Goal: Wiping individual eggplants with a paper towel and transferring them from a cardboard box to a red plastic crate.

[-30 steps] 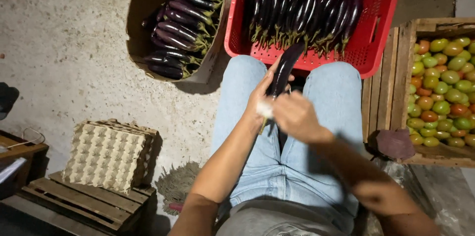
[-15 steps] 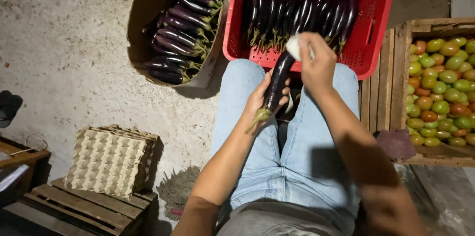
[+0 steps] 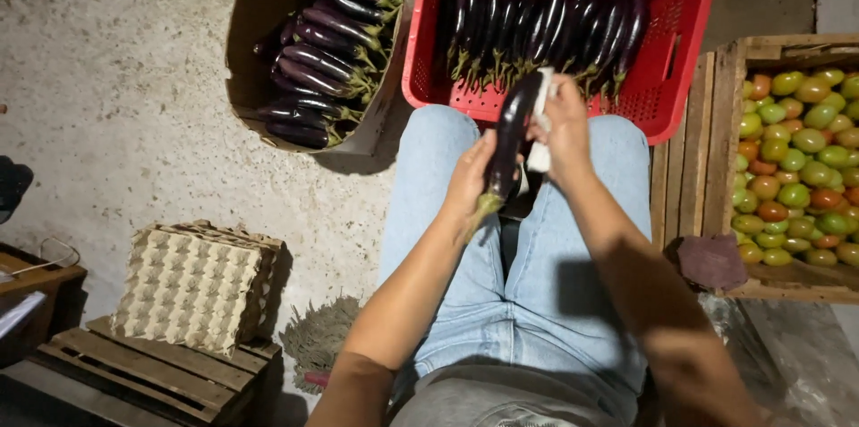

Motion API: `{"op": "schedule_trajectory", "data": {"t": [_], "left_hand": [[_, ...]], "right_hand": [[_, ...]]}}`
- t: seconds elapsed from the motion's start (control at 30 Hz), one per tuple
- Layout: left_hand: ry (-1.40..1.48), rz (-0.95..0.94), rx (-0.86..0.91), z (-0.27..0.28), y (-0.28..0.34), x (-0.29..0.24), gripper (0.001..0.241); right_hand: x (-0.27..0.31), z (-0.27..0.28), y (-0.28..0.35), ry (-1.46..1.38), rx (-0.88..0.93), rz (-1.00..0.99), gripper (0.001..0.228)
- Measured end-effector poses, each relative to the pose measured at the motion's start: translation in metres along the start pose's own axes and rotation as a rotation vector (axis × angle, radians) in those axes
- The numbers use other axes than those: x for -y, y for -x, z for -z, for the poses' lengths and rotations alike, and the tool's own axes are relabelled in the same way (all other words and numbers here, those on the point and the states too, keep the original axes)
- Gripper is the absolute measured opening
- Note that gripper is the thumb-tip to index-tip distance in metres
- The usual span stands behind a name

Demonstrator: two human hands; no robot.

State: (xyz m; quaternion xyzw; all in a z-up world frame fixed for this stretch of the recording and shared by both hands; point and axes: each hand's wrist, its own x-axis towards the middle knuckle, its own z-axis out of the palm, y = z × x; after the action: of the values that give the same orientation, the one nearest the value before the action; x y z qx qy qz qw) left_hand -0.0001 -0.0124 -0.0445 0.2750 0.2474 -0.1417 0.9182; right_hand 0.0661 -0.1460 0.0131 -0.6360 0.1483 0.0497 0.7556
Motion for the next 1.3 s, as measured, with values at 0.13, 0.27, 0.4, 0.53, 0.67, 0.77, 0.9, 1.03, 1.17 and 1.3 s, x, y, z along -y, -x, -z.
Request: {"op": "schedule_trajectory", "data": {"t": [0.13,0.27,0.4,0.53,0.67,0.77,0.9,1.03,1.17,1.3], "left_hand": [[-0.152,-0.07,-0.018,-0.015,0.01,-0.008,0.034],[-0.152,-0.152,-0.024,-0.016,0.01,-0.014,0.03],[-0.196,-0.146,0.008,-0.016,0.01,-0.018,0.03],[-0.226,-0.113,0.051,-0.046,0.035,-0.029,0.035],[-0.303,-0.166,0.08,-0.046,0.034,-0.033,0.034],[-0.364,-0.231,0.055,-0.034,0.024,-0.022,0.033],[-0.527,-0.329,0.028,-0.03,0.017,-0.013,0.032],[-0.786,-0.473,0.101,-0.028,0.016,-0.014,0.025],[-0.818,-0.426,0.097,-0.023,0.013,-0.008,0.044],[-0.723,-0.229,0.112,-0.011,0.006,0.005,0.055]], "right_hand": [[-0.037,-0.013,0.012,0.114,-0.017,-0.002,0.02],[-0.036,-0.01,0.03,0.335,0.018,0.202,0.016],[-0.035,0.0,0.03,0.392,0.006,0.342,0.021],[-0.034,0.003,0.027,0.573,-0.014,0.575,0.015],[-0.029,0.005,0.028,0.641,-0.016,0.619,0.016],[-0.013,-0.006,0.038,0.502,0.0,0.533,0.024],[-0.012,-0.008,0.039,0.385,0.064,0.482,0.032],[-0.046,0.002,0.018,-0.003,-0.008,0.173,0.029],[-0.025,0.004,0.017,-0.434,-0.057,-0.111,0.045],[-0.029,0.006,0.011,-0.318,-0.058,-0.082,0.047]]}}
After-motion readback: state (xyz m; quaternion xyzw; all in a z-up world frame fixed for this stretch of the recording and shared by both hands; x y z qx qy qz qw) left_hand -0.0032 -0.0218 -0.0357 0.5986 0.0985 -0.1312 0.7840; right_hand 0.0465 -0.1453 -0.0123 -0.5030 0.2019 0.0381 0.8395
